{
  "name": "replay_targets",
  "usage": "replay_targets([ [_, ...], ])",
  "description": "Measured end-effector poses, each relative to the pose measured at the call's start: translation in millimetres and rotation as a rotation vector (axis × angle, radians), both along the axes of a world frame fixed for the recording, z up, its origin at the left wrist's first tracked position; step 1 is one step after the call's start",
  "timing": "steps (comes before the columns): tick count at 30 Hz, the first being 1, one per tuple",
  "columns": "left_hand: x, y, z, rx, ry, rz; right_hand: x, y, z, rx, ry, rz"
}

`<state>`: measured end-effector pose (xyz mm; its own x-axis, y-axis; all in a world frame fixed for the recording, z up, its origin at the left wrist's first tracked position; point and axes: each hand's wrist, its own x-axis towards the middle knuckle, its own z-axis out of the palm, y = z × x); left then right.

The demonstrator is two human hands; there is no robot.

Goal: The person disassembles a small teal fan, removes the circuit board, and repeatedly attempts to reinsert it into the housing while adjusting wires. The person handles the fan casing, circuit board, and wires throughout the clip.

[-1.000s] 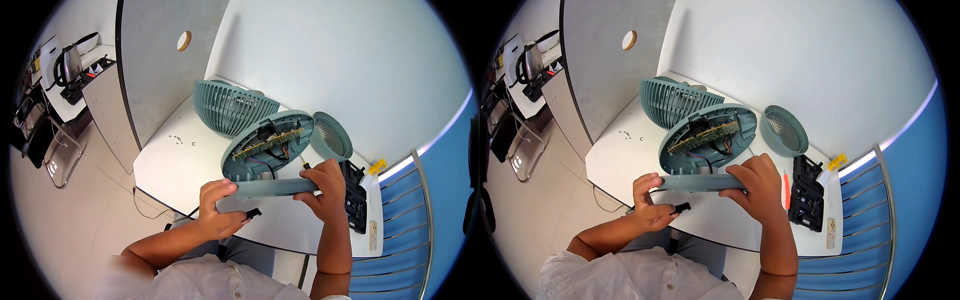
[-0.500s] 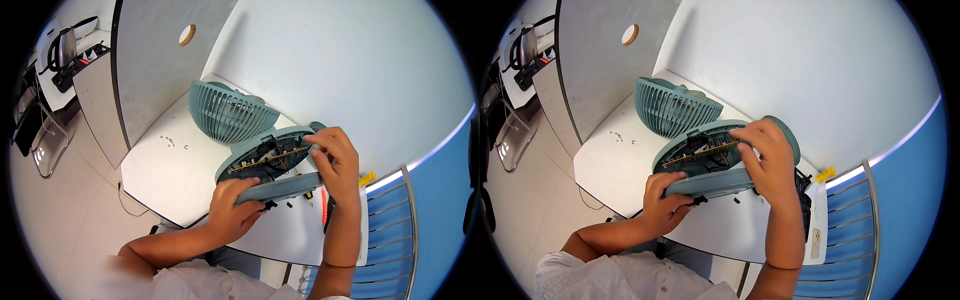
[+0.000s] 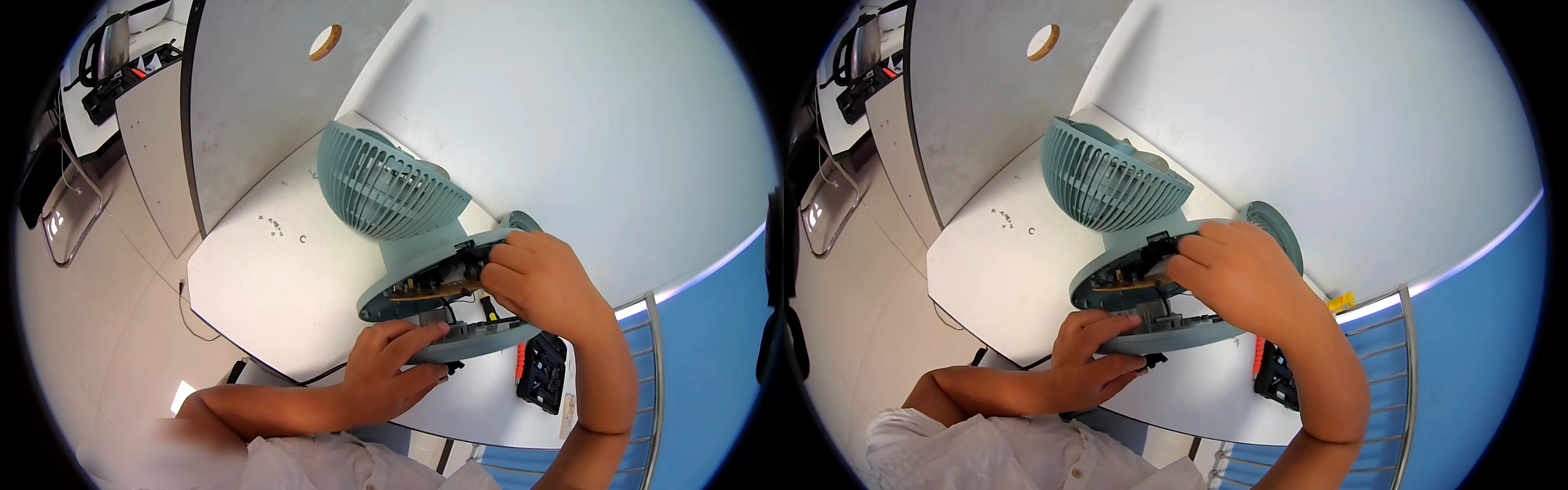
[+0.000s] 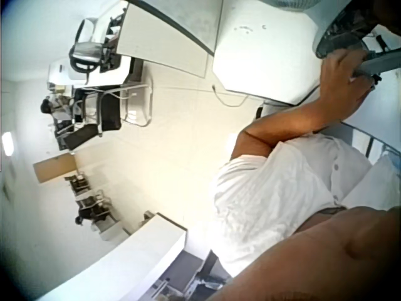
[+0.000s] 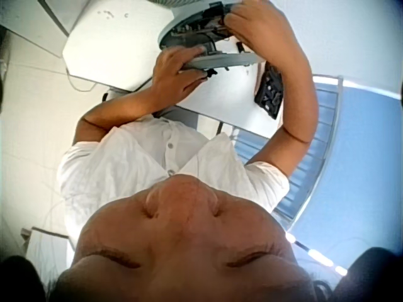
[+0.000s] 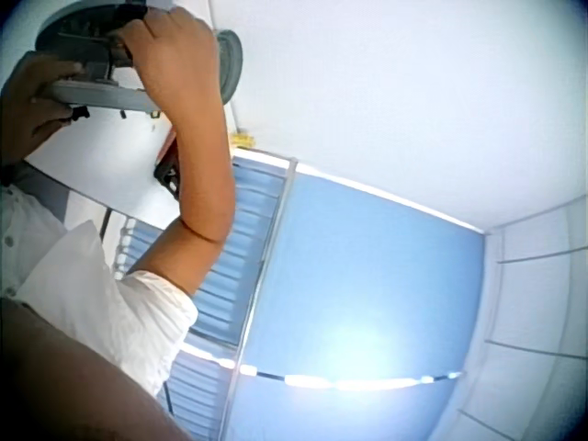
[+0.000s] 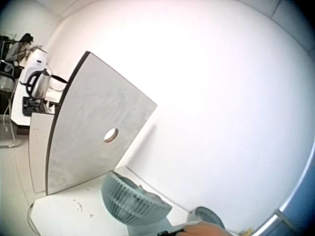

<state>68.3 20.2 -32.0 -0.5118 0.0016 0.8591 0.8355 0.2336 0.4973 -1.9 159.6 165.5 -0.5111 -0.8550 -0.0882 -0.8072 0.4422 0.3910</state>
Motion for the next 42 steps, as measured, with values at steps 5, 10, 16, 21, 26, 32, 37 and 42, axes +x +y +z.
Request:
replay_targets([
  [5, 1, -1, -4, 0.114, -0.059, 0.003, 1, 20, -2, -0.115, -0.058, -0.052],
  [10, 1, -5, -10, 0.075, -0.032, -0.038, -4, 42, -9, -0.212, -0.103, 0.000],
  [16, 4, -10, -11, 0.080, -0.041, -0.077, 2, 63, -23, -0.272, -0.020, -0.016],
  [21, 5, -5, -6, 0.034, -0.040, -0.043, 12, 60, -23, -0.429, -0.073, -0.136],
  [26, 2, -1, -2, -0.003, -0.034, -0.021, 12, 58, -21, -0.421, -0.008, -0.166],
  [32, -1, 5, -4, 0.004, -0.027, -0.024, 2, 61, -14, -0.327, -0.043, -0.156],
  [37, -7, 6, -4, 0.010, -0.023, 0.007, 2, 73, -12, -0.345, -0.105, -0.152],
  [42, -11, 10, -2, 0.005, 0.006, -0.001, -1, 80, -9, -0.350, -0.186, -0.132],
])
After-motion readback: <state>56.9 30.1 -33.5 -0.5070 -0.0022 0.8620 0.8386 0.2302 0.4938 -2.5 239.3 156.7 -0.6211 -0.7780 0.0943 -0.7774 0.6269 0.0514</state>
